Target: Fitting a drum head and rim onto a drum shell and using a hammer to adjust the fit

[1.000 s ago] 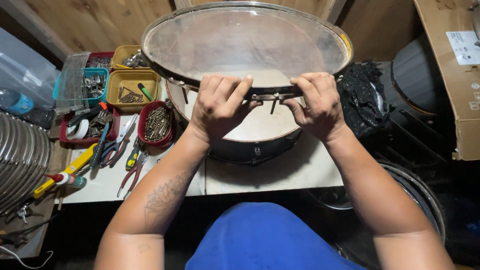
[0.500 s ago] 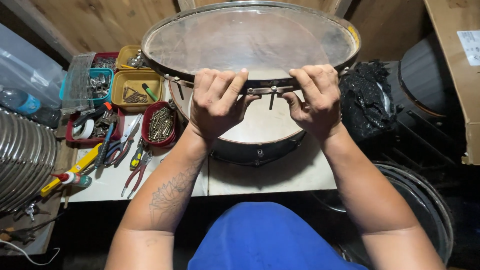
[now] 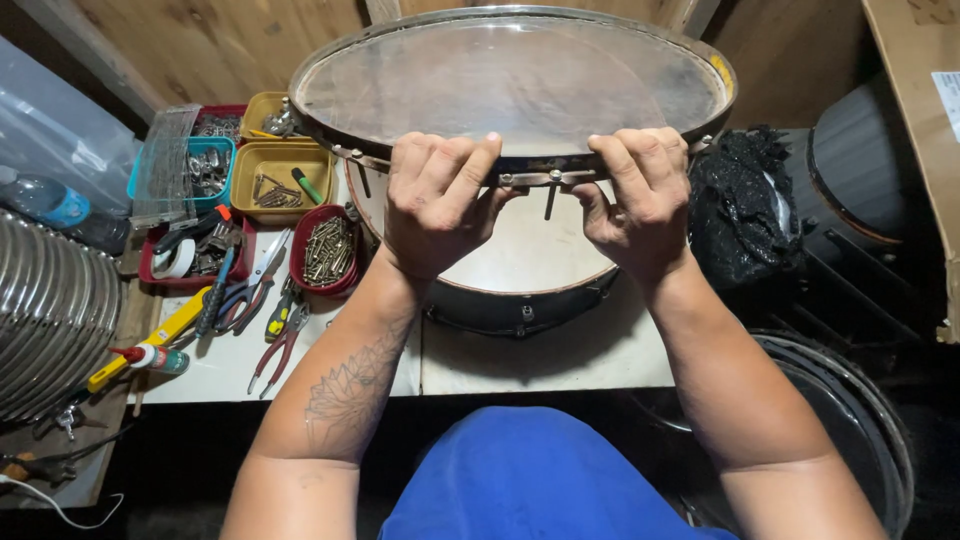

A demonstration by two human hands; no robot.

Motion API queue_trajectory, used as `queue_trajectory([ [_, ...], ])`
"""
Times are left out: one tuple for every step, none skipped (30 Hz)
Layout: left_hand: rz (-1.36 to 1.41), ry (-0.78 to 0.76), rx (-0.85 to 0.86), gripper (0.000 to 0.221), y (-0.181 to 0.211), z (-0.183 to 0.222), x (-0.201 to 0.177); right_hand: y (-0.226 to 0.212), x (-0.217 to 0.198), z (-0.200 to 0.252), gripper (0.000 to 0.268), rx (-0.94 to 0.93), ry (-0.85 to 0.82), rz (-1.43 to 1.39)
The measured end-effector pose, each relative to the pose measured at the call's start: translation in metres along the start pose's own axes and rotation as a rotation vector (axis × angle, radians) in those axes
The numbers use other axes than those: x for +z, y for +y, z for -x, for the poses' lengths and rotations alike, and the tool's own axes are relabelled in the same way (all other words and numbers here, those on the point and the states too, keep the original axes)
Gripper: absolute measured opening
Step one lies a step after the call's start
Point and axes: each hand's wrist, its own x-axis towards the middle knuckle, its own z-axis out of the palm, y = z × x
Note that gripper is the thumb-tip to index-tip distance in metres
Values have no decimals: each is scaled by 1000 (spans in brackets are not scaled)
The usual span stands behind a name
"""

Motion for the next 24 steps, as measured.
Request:
queue_trajectory([
  [2,0,0,33,-1,2,0,-1,0,-1,52,1,-1,2],
  [0,-7,-2,33,-2,3,1,-2,0,-2,52,5,-3,-3],
  [-3,-14,-4,32,-3,4,1,-3,0,-3,51,10,-6,-8],
  [-5,-15,-5,32,-2,6,2,-1,0,-2,51,10,-6,-10],
  [14,-20,-39,34,-2,9,3,0,0,-2,51,18,-16,-28],
  [31,-24,-69,35,-3,10,3,2,1,-2,52,25,-23,-45],
  [27,-24,-68,35,-4,11,5,6,3,4,52,23,-21,-48],
  [88,-19,-96,37,-4,11,7,11,4,10,51,44,-25,-65],
  [150,-15,-125,39,-5,12,9,15,6,15,50,66,-29,-81],
  [144,-10,-124,39,-6,9,9,18,4,20,50,58,-29,-84],
  [162,-27,-111,42,-8,6,9,21,3,24,49,106,-51,-95],
  [179,-53,-105,46,-7,5,5,20,1,31,48,160,-80,-112],
  [173,-57,-114,46,-12,9,-1,17,-5,28,48,161,-85,-122],
  [140,-145,-135,48,-18,11,-7,15,-10,25,43,184,-125,-99],
  [107,-234,-158,57,-23,13,-12,13,-15,22,39,209,-165,-76],
  [110,-238,-159,57,-29,14,-18,14,-18,22,39,213,-166,-76],
  [100,-263,-168,56,-34,14,-25,14,-21,21,43,200,-172,-75],
  [88,-285,-178,55,-39,14,-31,15,-24,19,49,183,-180,-74],
  [88,-286,-180,55,-39,14,-32,16,-25,20,49,184,-182,-75],
  [106,-304,-172,53,-41,15,-33,17,-25,21,48,175,-180,-76],
  [125,-323,-163,52,-42,16,-35,18,-24,22,47,166,-179,-78],
  [121,-321,-163,52,-42,16,-35,17,-24,21,47,163,-178,-80],
  [123,-315,-162,51,-42,17,-35,16,-24,21,48,165,-186,-69],
  [129,-309,-162,51,-41,18,-34,15,-25,22,48,169,-196,-56],
])
